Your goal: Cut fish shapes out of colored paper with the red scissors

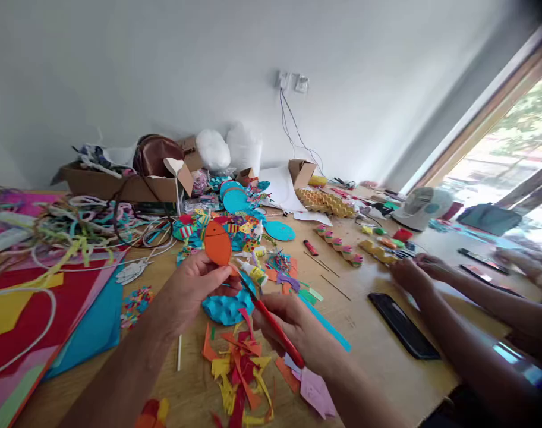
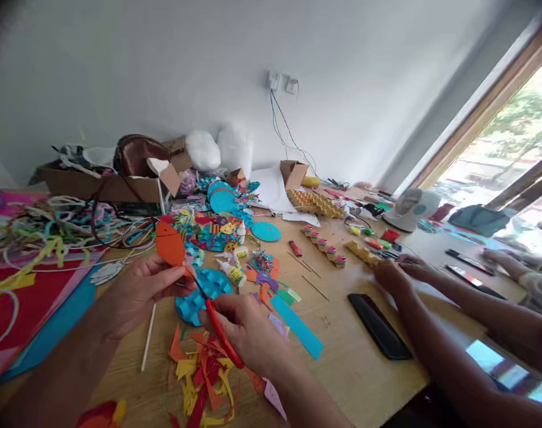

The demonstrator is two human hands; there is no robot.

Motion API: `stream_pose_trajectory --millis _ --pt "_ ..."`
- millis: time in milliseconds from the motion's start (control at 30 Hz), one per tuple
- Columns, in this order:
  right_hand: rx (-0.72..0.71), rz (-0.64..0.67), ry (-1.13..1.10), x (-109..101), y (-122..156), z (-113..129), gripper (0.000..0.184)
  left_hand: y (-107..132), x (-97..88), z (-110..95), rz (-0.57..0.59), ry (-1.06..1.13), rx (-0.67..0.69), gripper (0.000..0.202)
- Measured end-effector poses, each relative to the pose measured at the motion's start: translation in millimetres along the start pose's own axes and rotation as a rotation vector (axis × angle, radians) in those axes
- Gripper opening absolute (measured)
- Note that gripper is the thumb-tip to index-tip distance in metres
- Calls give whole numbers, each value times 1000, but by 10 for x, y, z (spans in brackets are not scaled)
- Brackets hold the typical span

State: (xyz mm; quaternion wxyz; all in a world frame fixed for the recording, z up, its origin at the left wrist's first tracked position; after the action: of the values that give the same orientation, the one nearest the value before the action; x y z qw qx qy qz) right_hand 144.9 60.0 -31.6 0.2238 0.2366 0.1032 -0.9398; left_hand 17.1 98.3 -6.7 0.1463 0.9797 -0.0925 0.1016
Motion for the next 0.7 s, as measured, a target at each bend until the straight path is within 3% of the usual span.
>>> stream_pose_trajectory --millis 700 --pt "-61 -11 79 -23 68 -11 34 -10 23 33 51 9 -2 21"
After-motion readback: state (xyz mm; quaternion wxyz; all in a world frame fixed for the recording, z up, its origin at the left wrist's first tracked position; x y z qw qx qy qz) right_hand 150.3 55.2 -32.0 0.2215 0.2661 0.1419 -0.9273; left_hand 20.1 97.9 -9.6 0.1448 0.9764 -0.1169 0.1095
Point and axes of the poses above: each hand's wrist, its own y-axis away from the middle knuckle, its own x-axis out of the palm, z = x × y, the point moved 10 cm from there along -y, towards the middle knuckle, and after that the axes turned 12 degrees about -x, right-handed, at the moved point
